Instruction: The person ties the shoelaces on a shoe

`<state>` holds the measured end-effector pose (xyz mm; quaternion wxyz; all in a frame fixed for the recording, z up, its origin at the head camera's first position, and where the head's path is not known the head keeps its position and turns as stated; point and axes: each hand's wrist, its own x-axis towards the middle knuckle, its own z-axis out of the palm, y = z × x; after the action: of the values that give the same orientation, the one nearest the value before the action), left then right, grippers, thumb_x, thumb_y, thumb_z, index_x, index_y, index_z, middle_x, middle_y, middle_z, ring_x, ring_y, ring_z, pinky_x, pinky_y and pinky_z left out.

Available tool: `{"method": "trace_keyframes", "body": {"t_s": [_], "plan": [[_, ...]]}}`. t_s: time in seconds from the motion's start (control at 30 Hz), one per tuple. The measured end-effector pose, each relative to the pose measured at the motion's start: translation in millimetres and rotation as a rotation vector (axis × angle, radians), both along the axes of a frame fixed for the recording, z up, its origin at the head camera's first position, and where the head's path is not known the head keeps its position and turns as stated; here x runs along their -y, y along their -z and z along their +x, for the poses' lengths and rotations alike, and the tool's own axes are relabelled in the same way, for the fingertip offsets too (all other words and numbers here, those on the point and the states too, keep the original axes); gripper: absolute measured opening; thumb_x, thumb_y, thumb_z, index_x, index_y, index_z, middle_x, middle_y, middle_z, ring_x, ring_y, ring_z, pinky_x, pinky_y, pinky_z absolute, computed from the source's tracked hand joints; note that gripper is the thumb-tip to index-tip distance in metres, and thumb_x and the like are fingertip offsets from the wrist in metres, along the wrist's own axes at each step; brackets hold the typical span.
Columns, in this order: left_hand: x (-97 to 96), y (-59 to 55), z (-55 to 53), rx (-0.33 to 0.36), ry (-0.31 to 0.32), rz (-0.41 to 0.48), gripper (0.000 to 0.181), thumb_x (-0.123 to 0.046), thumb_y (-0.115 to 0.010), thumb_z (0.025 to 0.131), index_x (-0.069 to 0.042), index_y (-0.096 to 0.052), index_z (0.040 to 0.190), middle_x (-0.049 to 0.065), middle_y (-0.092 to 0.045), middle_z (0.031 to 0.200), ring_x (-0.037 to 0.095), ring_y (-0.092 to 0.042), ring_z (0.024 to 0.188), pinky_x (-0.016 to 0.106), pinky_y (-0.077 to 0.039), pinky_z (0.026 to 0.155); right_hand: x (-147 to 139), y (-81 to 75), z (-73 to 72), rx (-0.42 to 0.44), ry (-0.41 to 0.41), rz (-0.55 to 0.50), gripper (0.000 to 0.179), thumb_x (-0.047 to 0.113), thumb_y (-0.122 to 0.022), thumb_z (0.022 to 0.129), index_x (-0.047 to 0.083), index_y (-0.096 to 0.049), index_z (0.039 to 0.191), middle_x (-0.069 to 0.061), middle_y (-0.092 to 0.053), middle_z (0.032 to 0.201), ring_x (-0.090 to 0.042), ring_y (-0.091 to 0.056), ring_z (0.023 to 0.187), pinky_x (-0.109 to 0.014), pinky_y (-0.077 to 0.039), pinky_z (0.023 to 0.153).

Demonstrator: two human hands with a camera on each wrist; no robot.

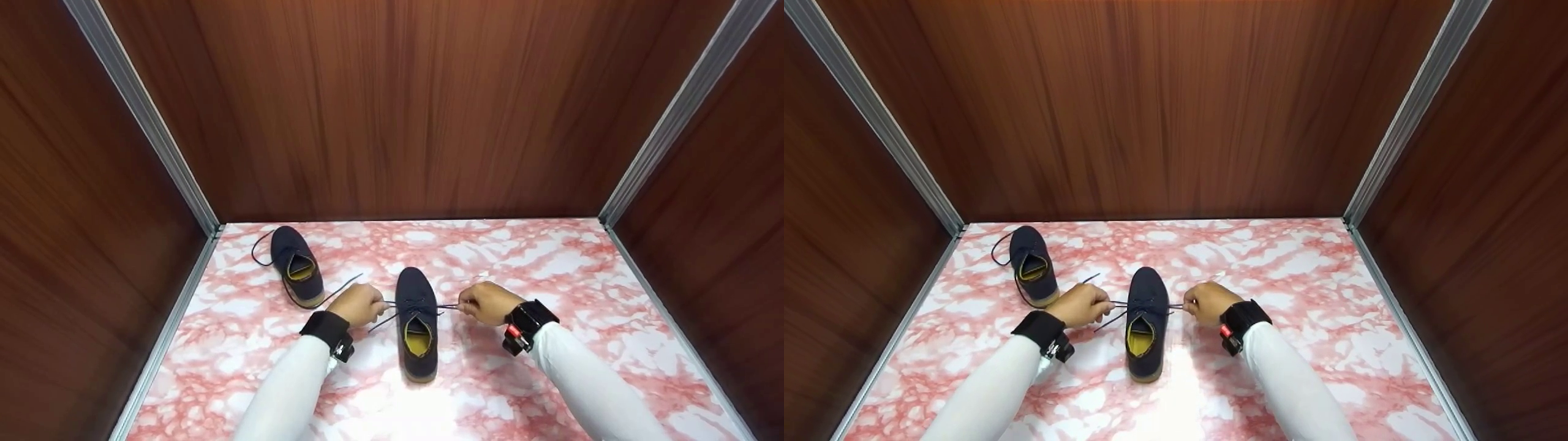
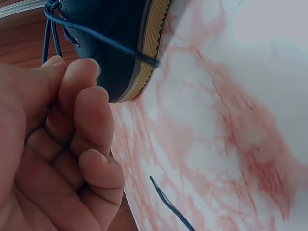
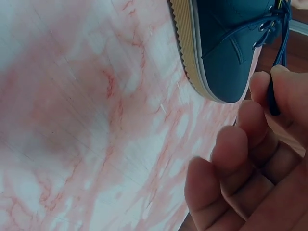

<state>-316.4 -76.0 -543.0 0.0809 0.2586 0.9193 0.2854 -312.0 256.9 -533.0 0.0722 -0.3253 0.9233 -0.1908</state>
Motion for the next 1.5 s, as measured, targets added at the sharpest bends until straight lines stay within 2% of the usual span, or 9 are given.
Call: {"method": "trace_keyframes", "body": {"t_s": [0.37, 0.5, 0.67, 0.87, 1.0, 1.13, 1.27, 1.37, 1.5], "plan": [[5.8, 10.6, -3.9, -0.012, 0.036, 0.014, 0.031, -0.021, -0.064, 0.104, -0.004, -0.073, 0.08, -0.008, -0.056, 0.064, 0.007, -0.052, 0.063, 0.027, -0.045, 0.069, -8.7, 6.1, -2.5, 0.056, 0.016, -0.054, 0.03, 0.014, -0.064, 0.102, 0.012, -0.057, 0.072, 0.011, -0.045, 0.065, -0.002, -0.044, 0.064, -0.022, -0.037, 0.064], [7.9, 14.6, -4.9, -0.034, 0.045, 0.034, 0.031, -0.019, -0.065, 0.103, -0.003, -0.071, 0.077, -0.009, -0.053, 0.064, 0.007, -0.05, 0.063, 0.027, -0.044, 0.068, -11.1, 9.3, -3.6, 0.047, 0.005, -0.069, 0.032, 0.014, -0.064, 0.102, 0.012, -0.056, 0.071, 0.011, -0.045, 0.065, -0.002, -0.043, 0.063, -0.022, -0.037, 0.064], [10.1, 21.8, -4.3, -0.021, 0.035, 0.075, 0.032, -0.019, -0.064, 0.103, -0.003, -0.07, 0.076, -0.01, -0.049, 0.062, 0.005, -0.046, 0.061, 0.023, -0.04, 0.066, -13.7, 17.3, -3.8, 0.065, 0.028, -0.099, 0.033, 0.016, -0.064, 0.103, 0.013, -0.057, 0.071, 0.011, -0.047, 0.064, -0.001, -0.044, 0.062, -0.021, -0.038, 0.063], [12.6, 37.7, -3.5, 0.057, 0.0, 0.147, 0.031, -0.018, -0.063, 0.103, -0.003, -0.067, 0.076, -0.009, -0.048, 0.063, 0.005, -0.045, 0.061, 0.022, -0.039, 0.064, -15.0, 30.3, -3.2, 0.111, 0.073, -0.13, 0.028, 0.016, -0.063, 0.103, 0.005, -0.063, 0.077, 0.011, -0.047, 0.066, -0.002, -0.045, 0.064, -0.021, -0.038, 0.066], [13.4, 50.3, -3.5, 0.144, -0.03, 0.206, 0.033, -0.021, -0.062, 0.104, 0.003, -0.068, 0.082, -0.008, -0.052, 0.064, 0.005, -0.047, 0.06, 0.021, -0.039, 0.062, -16.4, 39.4, -2.6, 0.144, 0.105, -0.143, 0.026, 0.017, -0.062, 0.104, 0.003, -0.066, 0.083, 0.009, -0.05, 0.068, -0.002, -0.045, 0.065, -0.02, -0.037, 0.065], [14.7, 60.0, -3.1, 0.243, -0.046, 0.278, 0.038, -0.024, -0.061, 0.105, 0.009, -0.068, 0.087, -0.004, -0.055, 0.063, 0.006, -0.048, 0.056, 0.02, -0.039, 0.055, -16.9, 48.0, -1.5, 0.213, 0.129, -0.183, 0.025, 0.019, -0.061, 0.105, 0.002, -0.068, 0.086, -0.005, -0.061, 0.072, -0.002, -0.048, 0.067, -0.02, -0.04, 0.066], [14.1, 66.1, -2.0, 0.32, -0.054, 0.328, 0.039, -0.025, -0.06, 0.106, 0.009, -0.066, 0.087, -0.002, -0.056, 0.065, 0.006, -0.046, 0.056, 0.02, -0.036, 0.053, -16.0, 57.9, -0.6, 0.327, 0.134, -0.266, 0.026, 0.016, -0.058, 0.106, -0.003, -0.065, 0.089, -0.022, -0.065, 0.082, -0.008, -0.054, 0.073, -0.02, -0.044, 0.069], [11.9, 68.4, -0.7, 0.344, -0.051, 0.348, 0.039, -0.026, -0.058, 0.106, 0.008, -0.066, 0.089, -0.002, -0.057, 0.067, 0.008, -0.048, 0.06, 0.02, -0.036, 0.057, -15.3, 64.7, 0.8, 0.407, 0.145, -0.325, 0.03, 0.018, -0.056, 0.107, -0.006, -0.062, 0.091, -0.024, -0.064, 0.086, -0.014, -0.057, 0.077, -0.022, -0.046, 0.071], [8.4, 71.0, 0.5, 0.357, -0.055, 0.389, 0.039, -0.026, -0.056, 0.107, 0.009, -0.067, 0.094, -0.003, -0.058, 0.071, 0.009, -0.052, 0.067, 0.02, -0.04, 0.064, -15.1, 71.6, 2.7, 0.465, 0.175, -0.392, 0.034, 0.022, -0.056, 0.108, -0.008, -0.063, 0.094, -0.025, -0.065, 0.09, -0.017, -0.058, 0.08, -0.024, -0.048, 0.075]]}}
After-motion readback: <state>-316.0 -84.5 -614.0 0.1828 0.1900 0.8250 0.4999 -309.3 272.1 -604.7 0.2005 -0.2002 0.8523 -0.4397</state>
